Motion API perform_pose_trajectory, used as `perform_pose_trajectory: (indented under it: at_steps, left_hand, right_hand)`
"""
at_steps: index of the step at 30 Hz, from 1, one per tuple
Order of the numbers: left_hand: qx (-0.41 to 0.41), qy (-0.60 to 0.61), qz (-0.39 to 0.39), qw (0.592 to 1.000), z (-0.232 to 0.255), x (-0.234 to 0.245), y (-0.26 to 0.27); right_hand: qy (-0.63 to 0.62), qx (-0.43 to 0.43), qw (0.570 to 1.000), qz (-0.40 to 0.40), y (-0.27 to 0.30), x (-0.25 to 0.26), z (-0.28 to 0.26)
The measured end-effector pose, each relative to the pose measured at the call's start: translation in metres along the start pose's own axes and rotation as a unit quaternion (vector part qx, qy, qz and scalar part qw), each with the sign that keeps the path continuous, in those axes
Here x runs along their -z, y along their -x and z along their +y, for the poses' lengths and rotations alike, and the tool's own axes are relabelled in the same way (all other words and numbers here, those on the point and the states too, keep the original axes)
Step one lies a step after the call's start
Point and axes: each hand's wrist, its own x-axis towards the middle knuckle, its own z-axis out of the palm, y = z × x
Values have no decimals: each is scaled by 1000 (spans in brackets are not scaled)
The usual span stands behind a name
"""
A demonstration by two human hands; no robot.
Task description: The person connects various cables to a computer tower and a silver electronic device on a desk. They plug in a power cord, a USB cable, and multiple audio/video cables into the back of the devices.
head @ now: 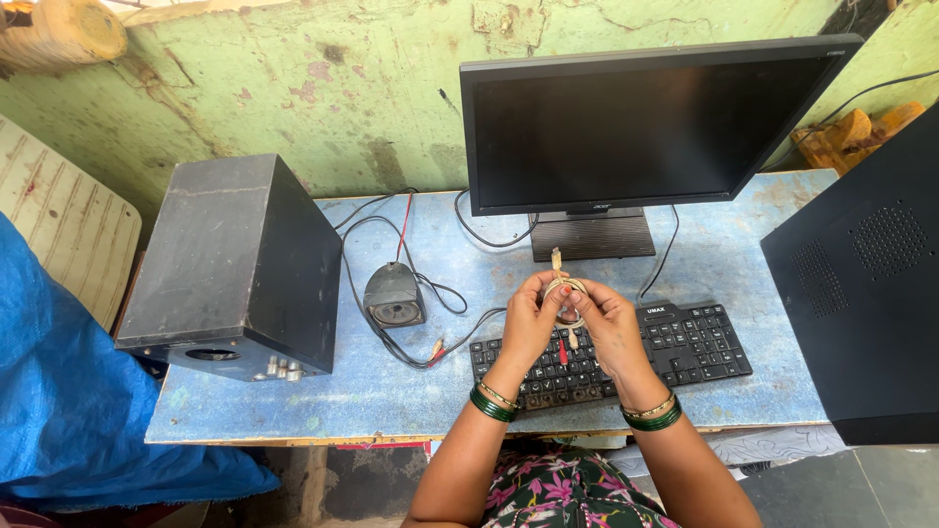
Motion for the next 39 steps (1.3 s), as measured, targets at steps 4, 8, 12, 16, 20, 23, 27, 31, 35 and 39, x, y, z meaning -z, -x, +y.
perform_pose_trajectory:
  at_steps: [4,8,12,16,20,23,27,31,35,39]
  left_hand:
    - [14,-8,-18,1000,4,1,2]
    - [16,1,-49,999,0,5,4]
    - [23,60,-75,995,-13,9,2]
    - [53,38,-44,997,-23,7,0]
    - [53,35,-68,996,-23,4,0]
    - [42,1,-77,996,-16,0,4]
    - [37,-8,-98,994,4,-1,6]
    - [41,-83,-73,993,25,-9,14]
    - [-9,-190,-39,981,41,-15,16]
    - [-57,-260,-4,964,50,-13,20]
  right_hand:
    - [-49,-34,998,4,-3,6,7]
    - [-64,-57,996,14,-5,13,17]
    - [-23,-25,999,17,-9,19,30]
    - [26,-17,998,46,-12,22,40]
    - [106,11,990,89,-11,21,44]
    - [151,24,979,134,-10,16,43]
    - [238,35,955,176,-6,14,33]
    - [280,67,938,191,-5,12,26]
    - [309,125,920,204,-3,6,24]
    - [224,71,945,228,-1,3,24]
